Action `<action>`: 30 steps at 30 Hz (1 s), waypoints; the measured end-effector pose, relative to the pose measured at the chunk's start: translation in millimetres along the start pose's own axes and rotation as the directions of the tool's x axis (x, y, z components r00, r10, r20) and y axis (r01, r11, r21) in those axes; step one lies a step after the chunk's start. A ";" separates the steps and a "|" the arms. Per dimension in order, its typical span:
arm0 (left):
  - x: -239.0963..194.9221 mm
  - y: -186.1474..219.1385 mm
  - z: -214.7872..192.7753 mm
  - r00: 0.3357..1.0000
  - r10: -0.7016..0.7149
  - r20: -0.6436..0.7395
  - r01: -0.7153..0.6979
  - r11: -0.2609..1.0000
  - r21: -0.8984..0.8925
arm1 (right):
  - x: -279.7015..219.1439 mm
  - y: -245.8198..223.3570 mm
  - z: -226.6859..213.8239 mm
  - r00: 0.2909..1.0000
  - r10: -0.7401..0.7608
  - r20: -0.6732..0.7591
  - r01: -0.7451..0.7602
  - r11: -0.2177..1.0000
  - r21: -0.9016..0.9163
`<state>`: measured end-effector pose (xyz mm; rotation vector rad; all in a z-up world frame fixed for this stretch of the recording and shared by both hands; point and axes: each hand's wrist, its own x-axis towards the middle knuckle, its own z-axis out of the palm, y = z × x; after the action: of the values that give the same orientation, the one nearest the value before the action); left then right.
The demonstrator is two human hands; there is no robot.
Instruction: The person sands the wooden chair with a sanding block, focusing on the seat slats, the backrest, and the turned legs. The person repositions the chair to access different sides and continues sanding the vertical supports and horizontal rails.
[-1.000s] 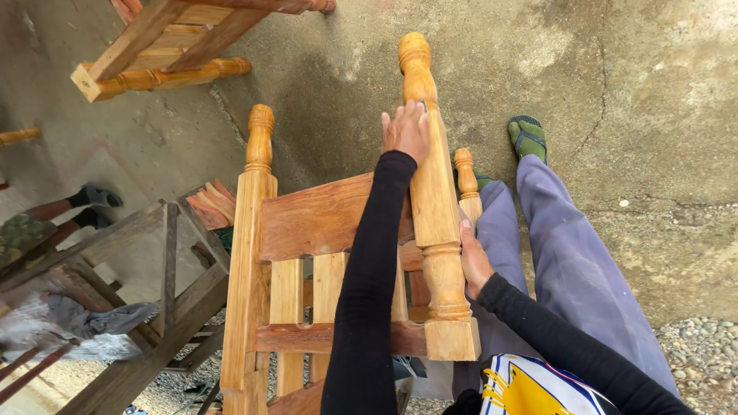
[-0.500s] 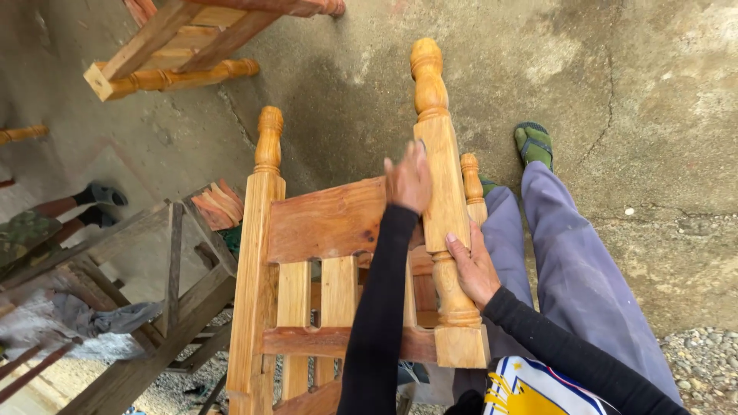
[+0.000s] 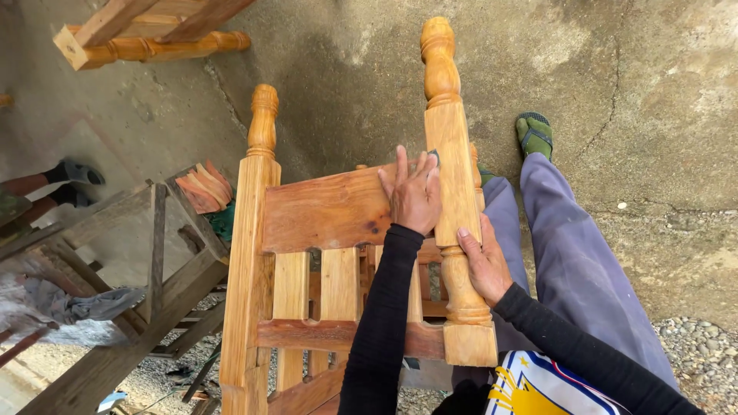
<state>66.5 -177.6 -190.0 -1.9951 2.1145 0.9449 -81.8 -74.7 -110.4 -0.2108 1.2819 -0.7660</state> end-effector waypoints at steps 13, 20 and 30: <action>-10.9 5.1 -5.5 0.999 -0.047 0.006 0.048 0.989 -0.138 | -3.5 4.6 -0.2 0.997 -0.079 0.006 0.079 0.995 -0.068; 82.7 -9.5 5.7 0.994 -0.108 0.035 0.112 0.986 -0.127 | 0.3 0.5 1.8 0.999 -0.038 0.000 0.038 0.999 -0.013; -124.8 73.0 -39.5 0.982 0.186 -0.033 -0.185 0.982 0.018 | 10.5 39.7 -13.9 0.992 -0.127 -0.016 0.127 0.992 -0.027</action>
<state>30.6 -90.5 -73.5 -1.8457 2.3528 0.9233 -78.0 -48.2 -144.5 -0.3097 1.3048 -0.8613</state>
